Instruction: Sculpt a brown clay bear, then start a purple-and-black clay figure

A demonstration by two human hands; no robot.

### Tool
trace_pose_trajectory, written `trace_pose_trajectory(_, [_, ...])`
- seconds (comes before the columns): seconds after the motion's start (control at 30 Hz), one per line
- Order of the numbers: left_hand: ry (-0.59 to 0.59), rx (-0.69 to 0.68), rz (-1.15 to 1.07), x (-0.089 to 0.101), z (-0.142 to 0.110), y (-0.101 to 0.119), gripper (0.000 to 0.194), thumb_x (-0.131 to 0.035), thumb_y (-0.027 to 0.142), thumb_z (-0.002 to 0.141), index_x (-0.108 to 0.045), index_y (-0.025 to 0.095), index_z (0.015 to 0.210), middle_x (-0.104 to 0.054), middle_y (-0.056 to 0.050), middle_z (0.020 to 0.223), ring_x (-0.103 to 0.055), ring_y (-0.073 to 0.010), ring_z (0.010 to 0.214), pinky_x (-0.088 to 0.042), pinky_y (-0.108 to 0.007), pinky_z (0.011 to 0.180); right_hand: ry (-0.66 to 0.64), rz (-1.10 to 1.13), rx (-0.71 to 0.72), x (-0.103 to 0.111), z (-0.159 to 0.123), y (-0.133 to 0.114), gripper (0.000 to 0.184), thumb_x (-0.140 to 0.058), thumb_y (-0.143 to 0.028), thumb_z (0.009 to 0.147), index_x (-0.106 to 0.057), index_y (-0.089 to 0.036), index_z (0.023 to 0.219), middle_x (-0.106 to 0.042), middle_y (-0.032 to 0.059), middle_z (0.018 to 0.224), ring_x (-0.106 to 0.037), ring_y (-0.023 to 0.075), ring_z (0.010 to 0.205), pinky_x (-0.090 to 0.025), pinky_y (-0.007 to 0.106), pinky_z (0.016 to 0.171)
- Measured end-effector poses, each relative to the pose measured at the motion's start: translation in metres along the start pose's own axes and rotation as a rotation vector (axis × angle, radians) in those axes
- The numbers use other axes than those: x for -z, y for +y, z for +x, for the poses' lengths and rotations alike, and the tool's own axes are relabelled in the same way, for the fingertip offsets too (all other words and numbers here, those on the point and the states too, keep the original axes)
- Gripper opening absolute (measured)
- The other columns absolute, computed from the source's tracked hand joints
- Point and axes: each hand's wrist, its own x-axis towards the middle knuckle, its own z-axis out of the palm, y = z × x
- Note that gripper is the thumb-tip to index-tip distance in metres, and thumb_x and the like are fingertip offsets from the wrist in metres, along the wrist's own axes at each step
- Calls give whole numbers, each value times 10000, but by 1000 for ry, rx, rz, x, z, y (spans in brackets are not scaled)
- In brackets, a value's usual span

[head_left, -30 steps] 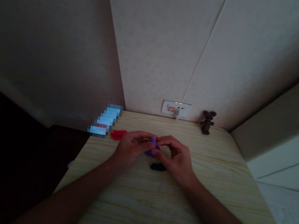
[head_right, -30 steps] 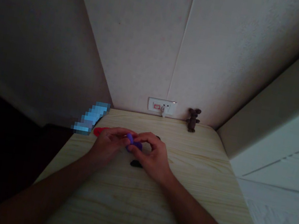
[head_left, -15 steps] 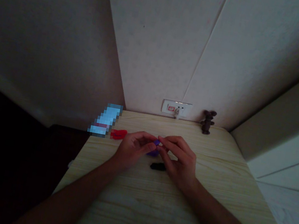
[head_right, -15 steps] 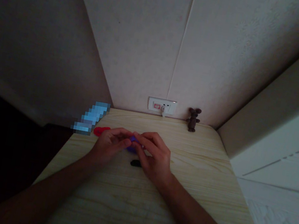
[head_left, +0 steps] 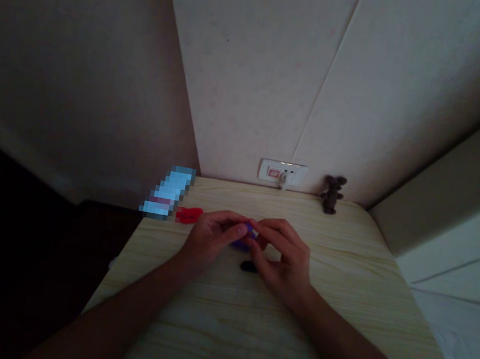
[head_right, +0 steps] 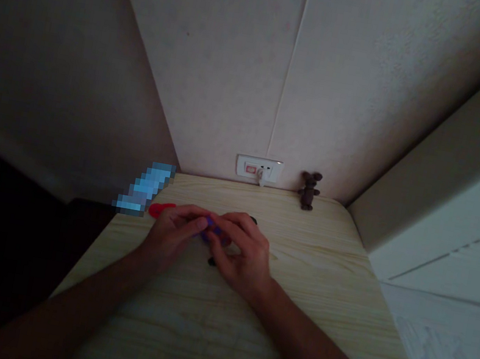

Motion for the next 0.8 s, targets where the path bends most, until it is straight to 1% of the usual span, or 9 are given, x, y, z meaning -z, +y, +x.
trace_pose_trajectory(0.07, [-12,7,-10,1,0,0,147,-885,314,808,-856,222,919,-843,-13,872,-762,-121,778,-596,-192,761,10,4,-3,0,1,-1,377,-728,-80,921,-750,-225,1268,-711,76,997,-670,144,769,-601,274,675])
trace_pose_trajectory(0.17, [-49,32,-13,1,-1,0,169,-876,337,820,-853,195,908,-833,-30,841,-750,-129,745,-590,-208,741,28,-12,-12,1,3,-2,297,-745,-87,921,-795,-242,1169,-722,66,967,-696,167,851,-601,283,725])
trace_pose_trajectory(0.2, [-60,41,-13,1,-1,-1,178,-872,343,826,-851,184,903,-827,-36,821,-744,-131,729,-588,-213,732,31,-18,-20,2,3,-2,277,-748,-86,919,-805,-242,1141,-720,62,948,-696,169,852,-598,284,730])
trace_pose_trajectory(0.27, [-71,55,-19,1,-1,-1,194,-861,354,840,-846,171,902,-813,-39,781,-735,-132,708,-582,-220,723,30,-27,-31,3,3,-2,245,-753,-86,915,-814,-227,1106,-711,56,911,-684,162,815,-588,280,713])
trace_pose_trajectory(0.37, [-63,64,-38,0,-2,-1,198,-873,337,829,-837,177,940,-814,-35,792,-737,-132,703,-581,-221,713,45,-40,-29,3,2,-2,202,-760,-86,908,-814,-195,1070,-707,54,879,-677,157,790,-581,268,687])
trace_pose_trajectory(0.5, [-42,77,-82,-2,-1,2,225,-917,335,774,-831,169,899,-807,-33,751,-738,-134,672,-592,-222,696,69,-20,-50,3,1,-2,223,-770,-96,906,-798,-193,1105,-721,48,896,-665,131,718,-580,254,655])
trace_pose_trajectory(0.57, [-24,91,-116,-5,0,4,242,-930,352,751,-831,165,869,-810,-37,749,-742,-134,666,-605,-225,694,69,-18,-44,2,1,-2,234,-770,-104,910,-794,-199,1123,-728,50,905,-674,136,735,-586,256,663])
trace_pose_trajectory(0.67, [8,109,-173,-8,0,6,261,-956,359,704,-830,170,834,-822,-41,783,-753,-136,680,-623,-229,696,28,-63,24,0,-1,-2,259,-735,-111,935,-776,-186,1179,-738,75,930,-699,164,814,-606,268,692])
trace_pose_trajectory(0.8, [27,125,-220,-9,1,8,237,-964,324,687,-833,173,815,-827,-44,795,-756,-137,667,-635,-233,677,-31,-181,129,-1,-3,-1,315,-675,-131,967,-726,-149,1277,-742,117,979,-714,190,819,-624,297,679])
